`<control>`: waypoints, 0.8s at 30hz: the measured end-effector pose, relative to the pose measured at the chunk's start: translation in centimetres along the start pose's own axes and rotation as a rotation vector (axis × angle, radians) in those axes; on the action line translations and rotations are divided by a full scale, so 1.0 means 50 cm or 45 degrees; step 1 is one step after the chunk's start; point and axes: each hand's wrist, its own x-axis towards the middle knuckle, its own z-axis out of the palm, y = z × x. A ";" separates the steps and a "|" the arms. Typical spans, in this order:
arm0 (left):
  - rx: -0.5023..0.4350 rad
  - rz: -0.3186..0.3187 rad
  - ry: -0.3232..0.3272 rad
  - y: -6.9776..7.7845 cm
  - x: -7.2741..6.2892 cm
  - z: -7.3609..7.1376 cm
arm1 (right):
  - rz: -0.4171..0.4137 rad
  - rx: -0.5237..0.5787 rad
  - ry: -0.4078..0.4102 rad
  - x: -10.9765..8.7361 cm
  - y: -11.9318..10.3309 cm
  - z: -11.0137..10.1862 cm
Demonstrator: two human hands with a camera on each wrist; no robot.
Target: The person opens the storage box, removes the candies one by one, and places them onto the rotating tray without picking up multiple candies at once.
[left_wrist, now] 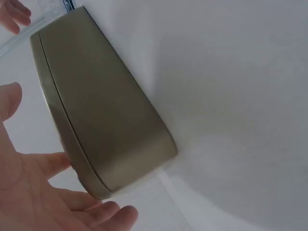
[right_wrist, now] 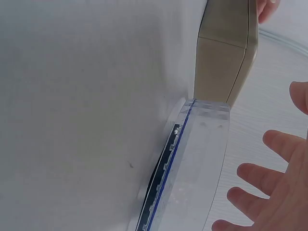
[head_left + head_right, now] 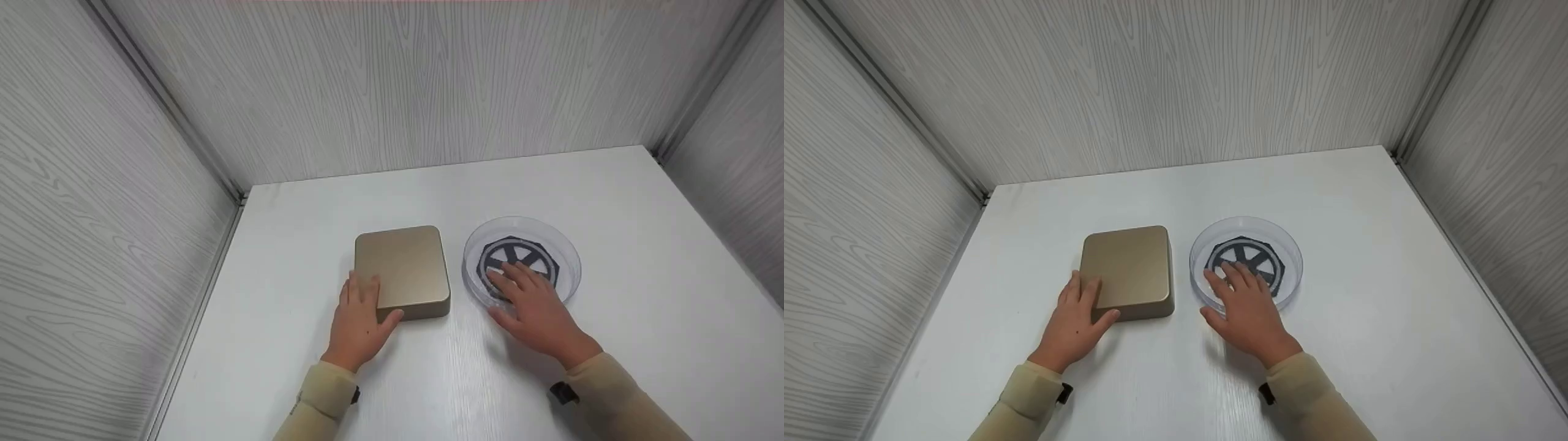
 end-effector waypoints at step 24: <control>-0.365 -0.252 -0.107 -0.037 0.023 0.005 | -0.054 0.127 -0.068 0.072 -0.059 0.026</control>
